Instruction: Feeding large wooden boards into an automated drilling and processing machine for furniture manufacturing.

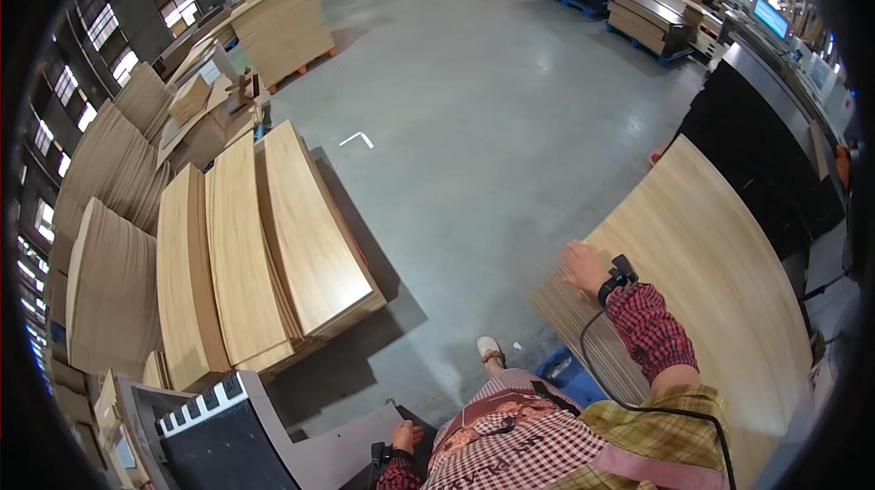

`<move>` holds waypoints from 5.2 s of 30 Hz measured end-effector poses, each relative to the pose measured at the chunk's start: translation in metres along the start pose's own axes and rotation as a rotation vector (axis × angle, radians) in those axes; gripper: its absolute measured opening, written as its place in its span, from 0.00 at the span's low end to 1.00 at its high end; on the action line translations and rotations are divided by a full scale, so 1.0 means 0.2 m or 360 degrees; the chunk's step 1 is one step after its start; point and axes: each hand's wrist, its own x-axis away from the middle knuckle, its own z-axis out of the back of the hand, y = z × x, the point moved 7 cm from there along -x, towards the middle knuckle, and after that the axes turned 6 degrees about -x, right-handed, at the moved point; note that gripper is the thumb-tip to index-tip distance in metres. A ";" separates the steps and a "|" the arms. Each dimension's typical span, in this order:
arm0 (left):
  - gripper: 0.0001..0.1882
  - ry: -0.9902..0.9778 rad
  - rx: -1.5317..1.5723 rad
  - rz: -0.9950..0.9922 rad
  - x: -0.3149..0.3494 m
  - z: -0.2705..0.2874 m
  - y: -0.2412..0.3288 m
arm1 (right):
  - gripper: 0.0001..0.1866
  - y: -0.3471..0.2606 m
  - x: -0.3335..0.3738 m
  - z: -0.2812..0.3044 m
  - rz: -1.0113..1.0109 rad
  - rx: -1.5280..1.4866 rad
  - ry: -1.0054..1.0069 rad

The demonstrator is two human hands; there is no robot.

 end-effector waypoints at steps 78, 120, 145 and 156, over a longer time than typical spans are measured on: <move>0.18 0.0393 0.0536 -0.0030 -0.54 -0.35 1.30 | 0.17 0.02 -1.84 -1.50 0.0201 -0.0444 -0.1925; 0.12 0.1194 0.2533 -0.0233 -0.05 -0.26 -0.13 | 0.15 -2.46 -1.34 -2.10 0.2009 0.0423 -0.2242; 0.14 0.3414 0.0867 0.0501 1.76 1.18 0.75 | 0.07 -4.42 -0.65 -0.04 0.2664 -0.1597 -0.2408; 0.09 0.3533 0.0447 0.0595 1.73 1.23 0.78 | 0.10 -4.28 -0.55 -0.08 0.2886 -0.1703 -0.2013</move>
